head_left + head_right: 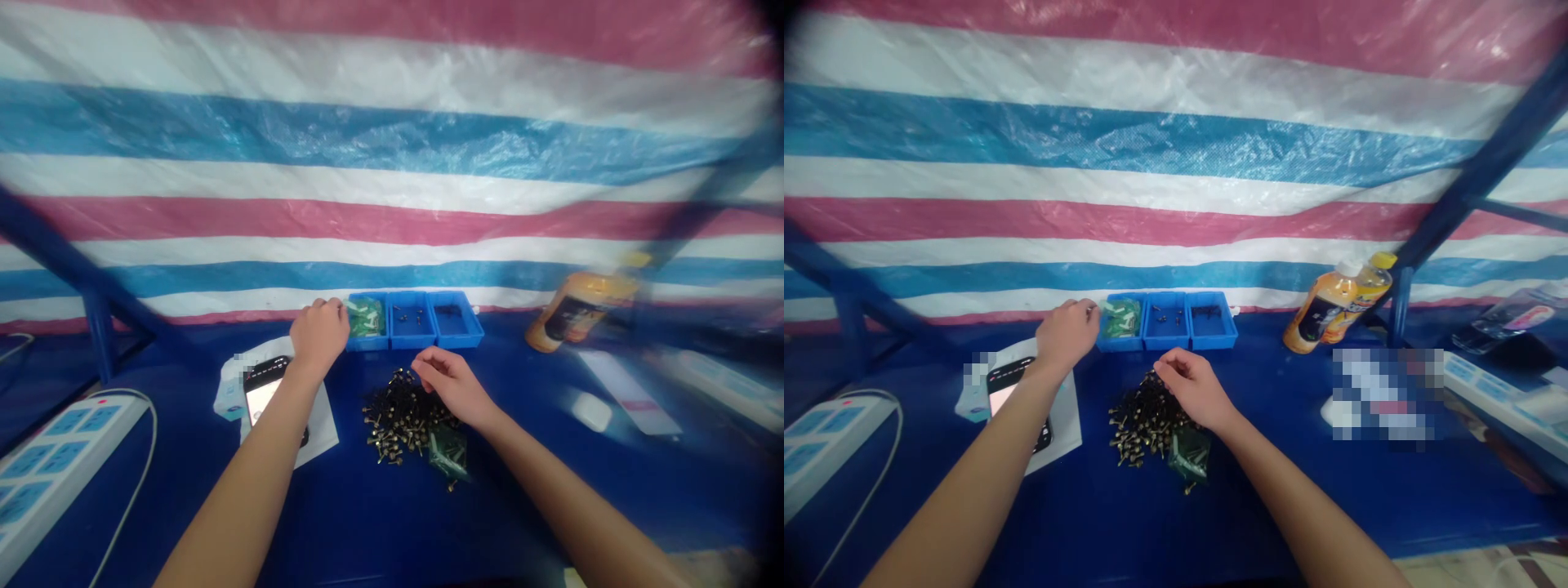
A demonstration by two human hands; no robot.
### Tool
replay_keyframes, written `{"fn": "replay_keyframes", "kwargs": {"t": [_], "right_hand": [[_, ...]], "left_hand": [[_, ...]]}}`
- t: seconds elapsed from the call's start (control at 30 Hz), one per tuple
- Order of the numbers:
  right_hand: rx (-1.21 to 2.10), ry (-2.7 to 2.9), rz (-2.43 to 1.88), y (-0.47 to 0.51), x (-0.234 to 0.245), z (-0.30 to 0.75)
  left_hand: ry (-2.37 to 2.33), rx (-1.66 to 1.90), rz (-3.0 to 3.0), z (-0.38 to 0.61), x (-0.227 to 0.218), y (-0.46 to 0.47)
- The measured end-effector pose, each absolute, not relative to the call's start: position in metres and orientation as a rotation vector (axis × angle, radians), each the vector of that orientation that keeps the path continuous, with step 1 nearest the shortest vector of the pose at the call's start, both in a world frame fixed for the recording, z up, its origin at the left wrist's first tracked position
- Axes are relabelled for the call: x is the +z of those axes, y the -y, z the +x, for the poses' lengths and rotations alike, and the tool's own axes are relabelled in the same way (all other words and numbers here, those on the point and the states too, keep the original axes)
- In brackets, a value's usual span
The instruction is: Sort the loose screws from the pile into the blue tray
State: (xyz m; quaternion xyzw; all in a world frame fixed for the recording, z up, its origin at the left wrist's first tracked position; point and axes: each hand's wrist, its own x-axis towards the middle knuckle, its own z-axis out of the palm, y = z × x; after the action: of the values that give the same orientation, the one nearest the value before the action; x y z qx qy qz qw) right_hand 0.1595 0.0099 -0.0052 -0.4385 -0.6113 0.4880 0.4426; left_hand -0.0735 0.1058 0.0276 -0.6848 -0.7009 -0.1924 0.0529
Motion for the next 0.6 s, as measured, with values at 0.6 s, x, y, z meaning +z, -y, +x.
{"fn": "replay_keyframes", "kwargs": {"t": [0.6], "right_hand": [[1.126, 1.618, -1.122, -0.009, -0.007, 0.16]], "left_hand": [[1.909, -0.21, -2.315, -0.064, 0.029, -0.127]]}}
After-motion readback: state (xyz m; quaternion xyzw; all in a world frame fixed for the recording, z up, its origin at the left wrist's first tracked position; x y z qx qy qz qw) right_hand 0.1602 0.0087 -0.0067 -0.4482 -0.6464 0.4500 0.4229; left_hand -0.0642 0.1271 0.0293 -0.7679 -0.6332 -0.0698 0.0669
